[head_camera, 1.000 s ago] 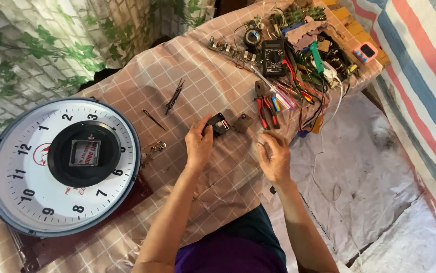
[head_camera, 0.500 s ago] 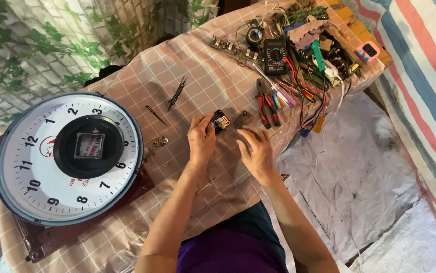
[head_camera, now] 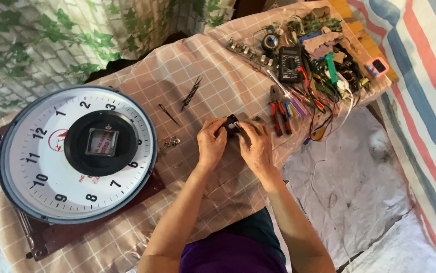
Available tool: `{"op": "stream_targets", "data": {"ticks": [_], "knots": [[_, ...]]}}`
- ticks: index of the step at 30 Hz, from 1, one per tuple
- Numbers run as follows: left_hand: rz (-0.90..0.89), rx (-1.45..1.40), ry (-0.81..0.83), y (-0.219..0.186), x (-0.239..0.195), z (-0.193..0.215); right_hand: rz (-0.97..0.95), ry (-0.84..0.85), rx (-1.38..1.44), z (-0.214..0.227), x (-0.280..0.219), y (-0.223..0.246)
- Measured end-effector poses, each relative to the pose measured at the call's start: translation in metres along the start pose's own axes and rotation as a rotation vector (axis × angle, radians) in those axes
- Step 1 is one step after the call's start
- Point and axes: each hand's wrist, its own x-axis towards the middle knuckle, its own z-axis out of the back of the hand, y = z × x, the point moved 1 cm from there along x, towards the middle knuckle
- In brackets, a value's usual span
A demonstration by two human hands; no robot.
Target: The person removes the face of a large wall clock and places it on a table. They then pick up a small black rectangular device, open it, and insert a battery into the compartment before closing it.
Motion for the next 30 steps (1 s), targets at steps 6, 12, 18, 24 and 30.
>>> {"op": "stream_targets", "data": {"ticks": [6,12,18,24,30], "knots": [[0.07,-0.066,0.007,-0.011,0.003,0.008,-0.073,-0.048,0.098,0.004,0.006,0.015],[0.198,-0.185,0.024,-0.023,0.005,0.007,-0.29,-0.041,0.433,0.007,0.007,0.019],[0.339,-0.387,0.086,-0.023,0.005,0.005,-0.415,-0.087,0.699,-0.005,-0.004,0.003],[0.408,-0.343,0.087,-0.035,0.007,0.003,-0.377,-0.041,0.636,0.001,0.0,0.011],[0.455,-0.361,0.069,-0.026,0.007,0.003,-0.349,-0.039,0.587,0.001,0.005,0.015]]}}
